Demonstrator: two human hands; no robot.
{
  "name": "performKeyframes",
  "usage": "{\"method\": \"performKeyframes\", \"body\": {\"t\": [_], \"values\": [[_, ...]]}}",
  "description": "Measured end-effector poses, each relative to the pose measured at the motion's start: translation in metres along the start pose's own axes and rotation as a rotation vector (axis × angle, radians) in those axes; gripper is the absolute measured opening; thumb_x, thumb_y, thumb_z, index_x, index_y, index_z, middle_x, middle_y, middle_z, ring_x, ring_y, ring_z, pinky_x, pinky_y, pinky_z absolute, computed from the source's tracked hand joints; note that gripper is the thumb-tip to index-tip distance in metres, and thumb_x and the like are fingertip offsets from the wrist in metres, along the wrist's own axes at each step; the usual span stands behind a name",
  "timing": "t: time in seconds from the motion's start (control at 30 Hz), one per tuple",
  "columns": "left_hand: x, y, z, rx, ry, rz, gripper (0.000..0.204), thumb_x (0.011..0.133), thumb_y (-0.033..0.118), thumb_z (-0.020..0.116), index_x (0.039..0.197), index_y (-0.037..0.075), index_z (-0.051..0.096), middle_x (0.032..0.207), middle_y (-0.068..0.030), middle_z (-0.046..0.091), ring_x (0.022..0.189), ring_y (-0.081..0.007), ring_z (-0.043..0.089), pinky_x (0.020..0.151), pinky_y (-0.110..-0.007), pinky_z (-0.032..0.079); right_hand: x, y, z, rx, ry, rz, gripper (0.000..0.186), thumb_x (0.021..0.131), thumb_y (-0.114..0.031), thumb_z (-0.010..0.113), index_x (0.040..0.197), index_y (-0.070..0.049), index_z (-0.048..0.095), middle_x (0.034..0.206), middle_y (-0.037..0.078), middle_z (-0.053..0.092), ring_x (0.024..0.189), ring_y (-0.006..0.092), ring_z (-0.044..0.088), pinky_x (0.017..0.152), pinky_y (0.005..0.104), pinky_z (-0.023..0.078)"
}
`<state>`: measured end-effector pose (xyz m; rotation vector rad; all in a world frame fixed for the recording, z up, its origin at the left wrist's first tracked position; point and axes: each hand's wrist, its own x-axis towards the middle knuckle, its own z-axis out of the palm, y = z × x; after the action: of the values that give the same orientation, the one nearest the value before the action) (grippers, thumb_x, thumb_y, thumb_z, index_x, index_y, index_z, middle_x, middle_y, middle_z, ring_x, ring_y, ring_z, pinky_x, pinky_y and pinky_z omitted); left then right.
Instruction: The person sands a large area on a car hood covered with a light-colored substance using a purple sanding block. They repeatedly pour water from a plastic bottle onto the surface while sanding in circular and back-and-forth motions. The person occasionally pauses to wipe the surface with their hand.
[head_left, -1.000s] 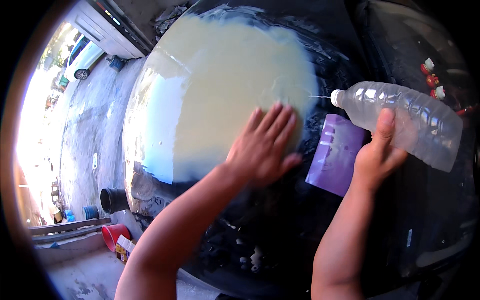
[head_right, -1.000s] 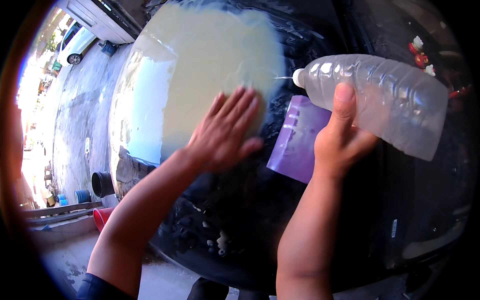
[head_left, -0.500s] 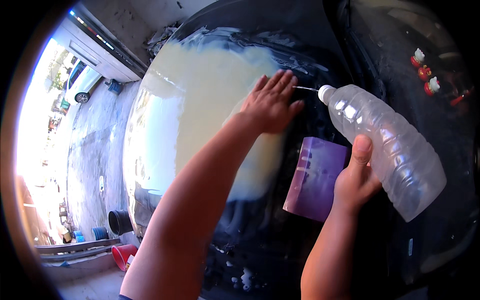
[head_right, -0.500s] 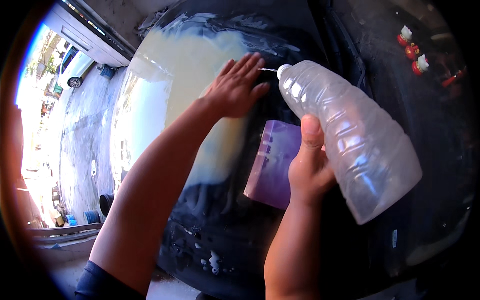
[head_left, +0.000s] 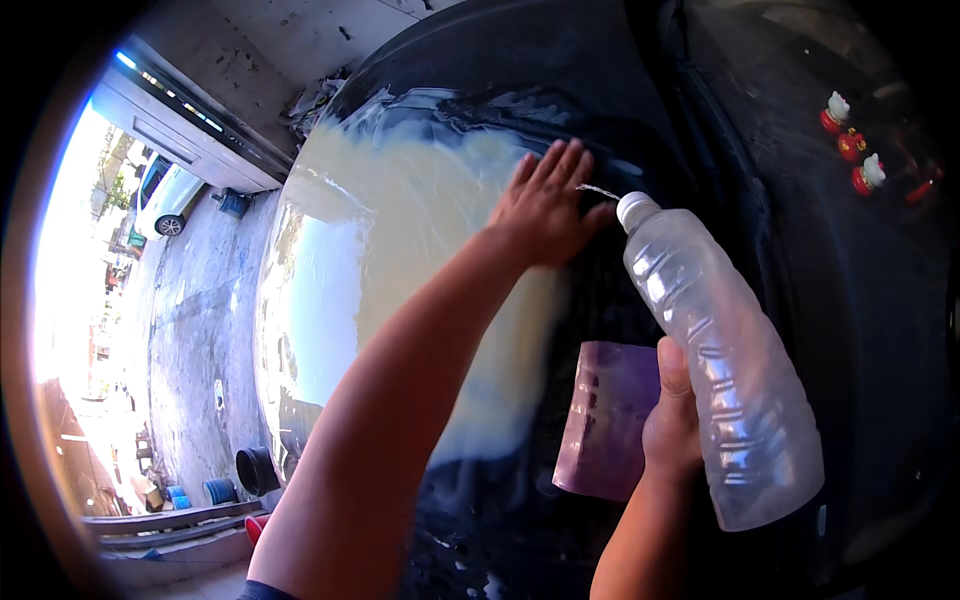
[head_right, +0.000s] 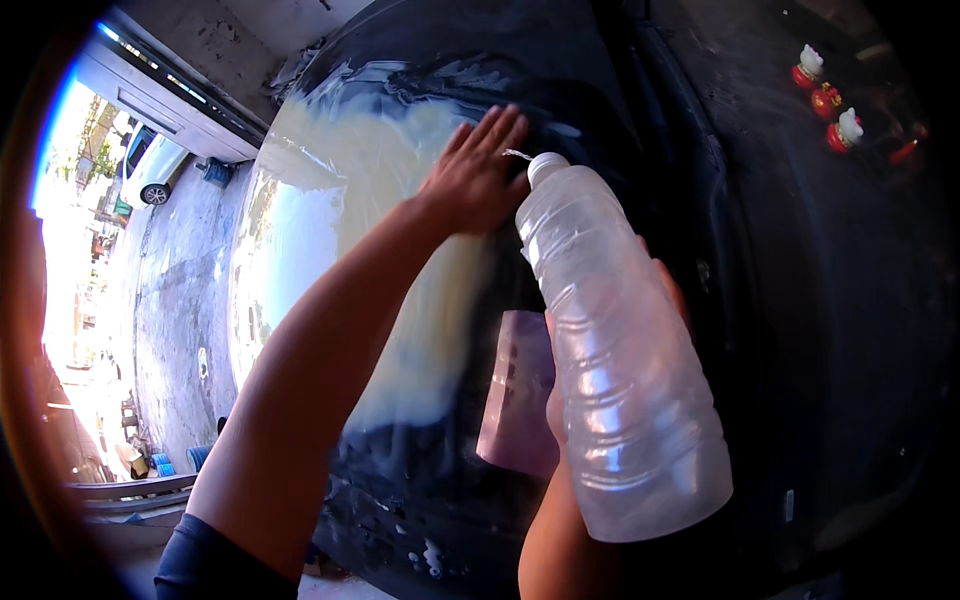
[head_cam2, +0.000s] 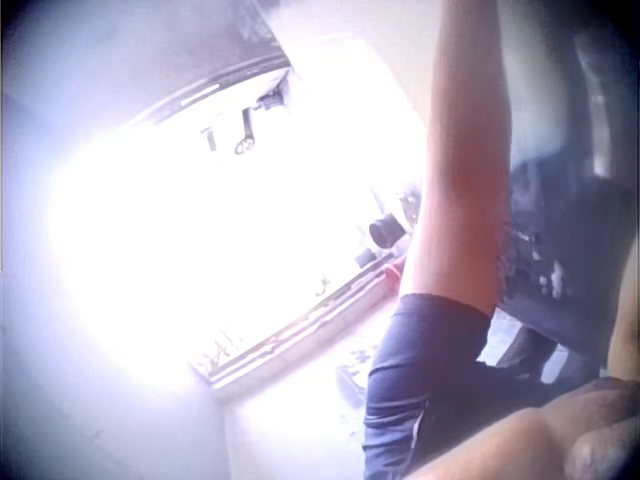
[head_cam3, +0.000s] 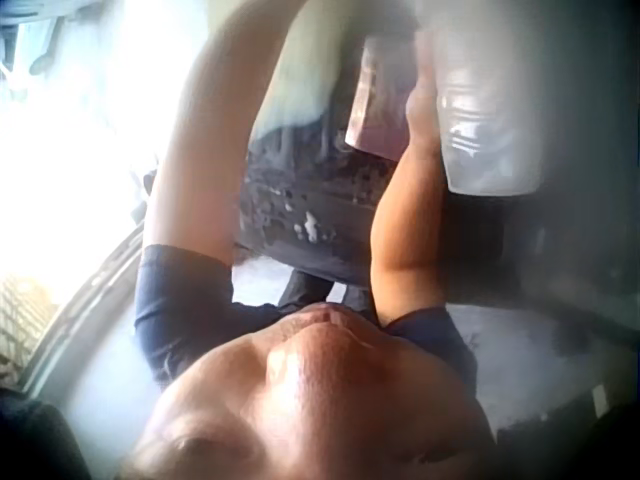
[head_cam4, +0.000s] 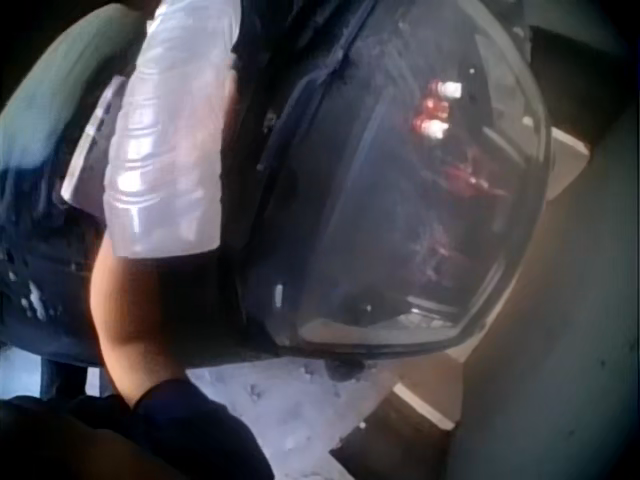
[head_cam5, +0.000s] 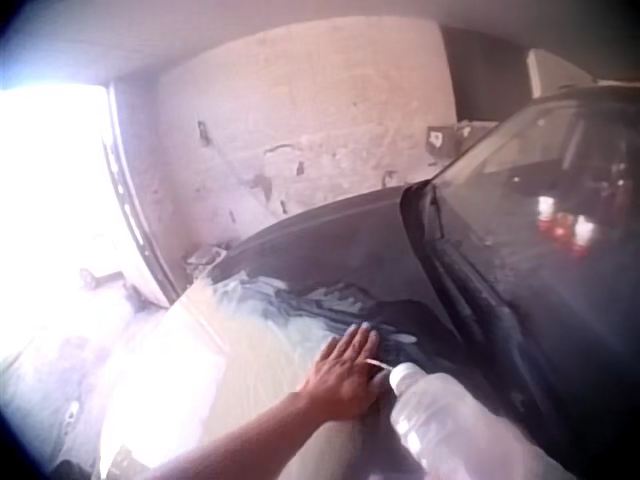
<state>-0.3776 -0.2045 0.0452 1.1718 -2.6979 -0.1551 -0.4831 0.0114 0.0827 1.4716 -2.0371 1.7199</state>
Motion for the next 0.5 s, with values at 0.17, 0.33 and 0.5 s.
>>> {"method": "performKeyframes", "body": {"t": [0.17, 0.33, 0.5], "values": [[0.057, -0.012, 0.006, 0.018, 0.040, -0.254, 0.090, 0.091, 0.072, 0.030, 0.153, 0.008, 0.019, 0.161, -0.0109, 0.014, 0.149, -0.0242, 0.008, 0.120, -0.041, 0.006, 0.000, 0.011, 0.008, 0.058, 0.035, -0.061, 0.057, 0.087, -0.049, 0.066, 0.119, -0.003, 0.058, 0.108, 0.010, 0.063, 0.095, 0.0254, 0.061, 0.084, 0.0340, 0.049], [0.067, -0.045, 0.001, 0.025, 0.037, -0.409, 0.090, 0.091, 0.071, 0.029, 0.153, 0.007, 0.018, 0.161, -0.0109, 0.013, 0.150, -0.0250, 0.006, 0.120, -0.042, 0.006, 0.005, 0.009, 0.008, 0.044, 0.011, 0.070, 0.059, 0.087, -0.052, 0.065, 0.120, -0.004, 0.058, 0.109, 0.011, 0.063, 0.096, 0.0270, 0.061, 0.085, 0.0355, 0.049], [0.047, -0.128, -0.008, 0.063, 0.031, -0.664, 0.093, 0.090, 0.072, 0.031, 0.153, 0.006, 0.015, 0.161, -0.0132, 0.011, 0.149, -0.0272, 0.007, 0.119, -0.045, 0.007, 0.006, 0.011, 0.011, 0.105, 0.028, 0.114, 0.063, 0.086, -0.055, 0.064, 0.123, -0.004, 0.056, 0.111, 0.012, 0.062, 0.101, 0.0284, 0.060, 0.088, 0.0366, 0.048]]}}
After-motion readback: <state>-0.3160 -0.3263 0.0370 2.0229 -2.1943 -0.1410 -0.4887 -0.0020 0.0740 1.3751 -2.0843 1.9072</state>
